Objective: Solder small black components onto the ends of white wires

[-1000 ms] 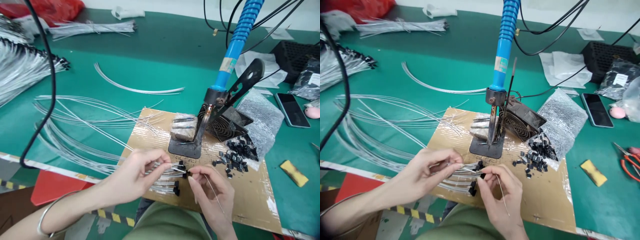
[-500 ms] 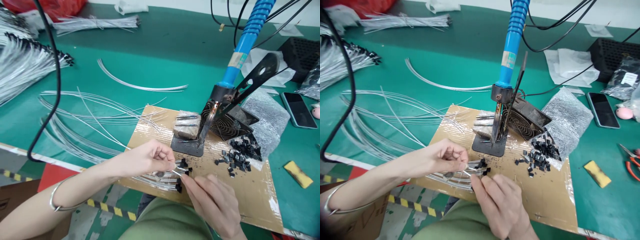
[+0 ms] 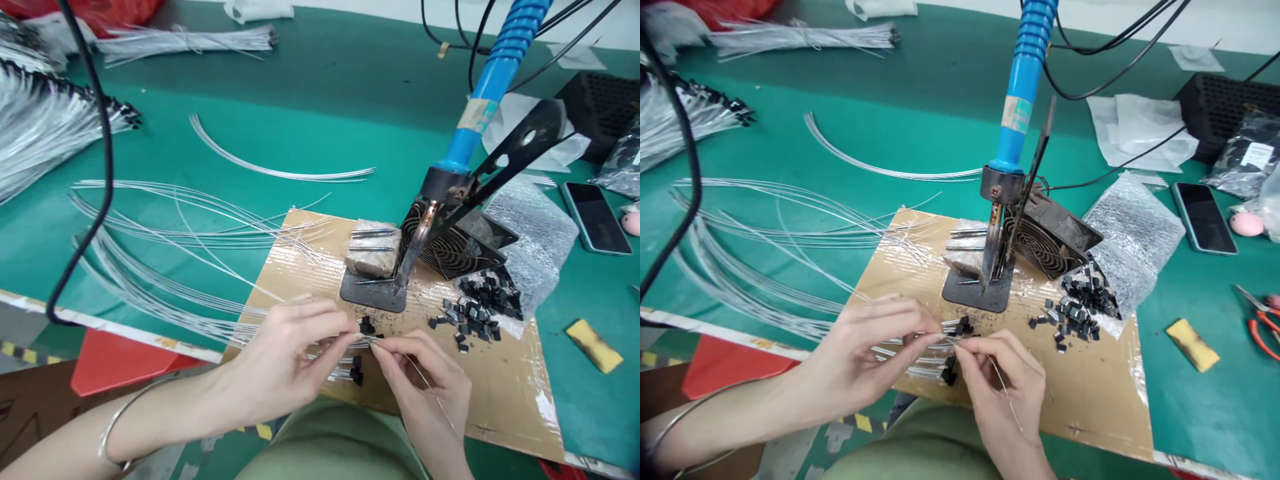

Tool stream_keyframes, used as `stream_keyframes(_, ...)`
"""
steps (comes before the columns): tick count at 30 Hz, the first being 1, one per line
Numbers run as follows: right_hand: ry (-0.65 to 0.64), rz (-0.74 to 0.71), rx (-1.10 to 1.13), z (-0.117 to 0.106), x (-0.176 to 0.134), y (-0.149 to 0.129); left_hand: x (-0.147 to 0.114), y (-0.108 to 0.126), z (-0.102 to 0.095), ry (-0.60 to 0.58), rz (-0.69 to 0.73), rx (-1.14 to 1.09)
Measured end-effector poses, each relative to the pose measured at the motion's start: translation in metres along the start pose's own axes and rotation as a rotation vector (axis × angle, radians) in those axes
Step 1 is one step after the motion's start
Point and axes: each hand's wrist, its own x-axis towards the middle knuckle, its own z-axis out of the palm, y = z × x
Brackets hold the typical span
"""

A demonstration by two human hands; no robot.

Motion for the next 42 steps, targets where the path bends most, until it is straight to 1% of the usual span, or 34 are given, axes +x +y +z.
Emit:
stream_keyframes(2,-0.01,0.108,0.051,0.002,-0.002,-0.001,0.0,0.0,0.002,-0.009,0.031,0.028)
stream_keyframes(4,0.004,0.211,0.114,0.003,-0.004,-0.002,0.001,0.0,0.003,-0.018,0.032,0.035)
stream_keyframes(6,0.034,0.275,0.16,-0.002,-0.007,-0.001,0.003,-0.001,0.003,-0.042,-0.021,-0.002)
stream_keyframes(7,0.054,0.276,0.17,-0.007,-0.009,0.001,0.004,-0.002,0.002,-0.072,-0.084,-0.041)
stream_keyframes(9,0.077,0.202,0.176,-0.022,-0.012,0.01,0.006,-0.005,0.001,-0.152,-0.262,-0.151)
stream_keyframes(11,0.088,0.066,0.18,-0.042,-0.013,0.02,0.009,-0.009,0.001,-0.224,-0.435,-0.281)
stream_keyframes(13,0.178,0.016,0.038,-0.06,-0.01,0.03,0.013,-0.011,0.002,-0.251,-0.536,-0.393)
stream_keyframes(14,0.201,0.003,-0.099,-0.065,-0.007,0.033,0.014,-0.012,0.003,-0.249,-0.566,-0.433)
stream_keyframes(15,0.204,-0.019,-0.251,-0.069,-0.004,0.036,0.016,-0.012,0.003,-0.244,-0.591,-0.462)
stream_keyframes(17,0.171,-0.127,-0.54,-0.07,0.004,0.04,0.018,-0.01,0.004,-0.236,-0.636,-0.492)
stream_keyframes(19,0.123,-0.263,-0.721,-0.066,0.011,0.043,0.019,-0.007,0.005,-0.232,-0.678,-0.508)
stream_keyframes(20,0.104,-0.31,-0.77,-0.064,0.013,0.045,0.019,-0.006,0.006,-0.231,-0.699,-0.512)
stream_keyframes(22,0.061,-0.361,-0.819,-0.061,0.014,0.048,0.02,-0.003,0.006,-0.22,-0.732,-0.529)
stream_keyframes(25,0.063,-0.38,-0.862,-0.058,0.013,0.051,0.02,-0.002,0.008,-0.193,-0.734,-0.555)
stream_keyframes(29,0.095,-0.369,-0.899,-0.055,0.013,0.05,0.021,-0.002,0.011,-0.163,-0.69,-0.526)
stream_keyframes(34,0.162,-0.294,-0.857,-0.051,0.009,0.047,0.023,0.0,0.014,-0.097,-0.617,-0.506)
stream_keyframes(36,0.186,-0.214,-0.768,-0.048,0.006,0.042,0.024,0.001,0.014,-0.061,-0.584,-0.493)
stream_keyframes(37,0.201,-0.136,-0.681,-0.045,0.004,0.038,0.024,0.002,0.014,-0.05,-0.572,-0.477)
stream_keyframes(41,0.271,0.303,-0.219,-0.03,-0.001,0.018,0.024,0.004,0.014,-0.026,-0.551,-0.405)
stream_keyframes(42,0.277,0.373,-0.143,-0.027,-0.001,0.013,0.024,0.004,0.015,-0.02,-0.545,-0.402)
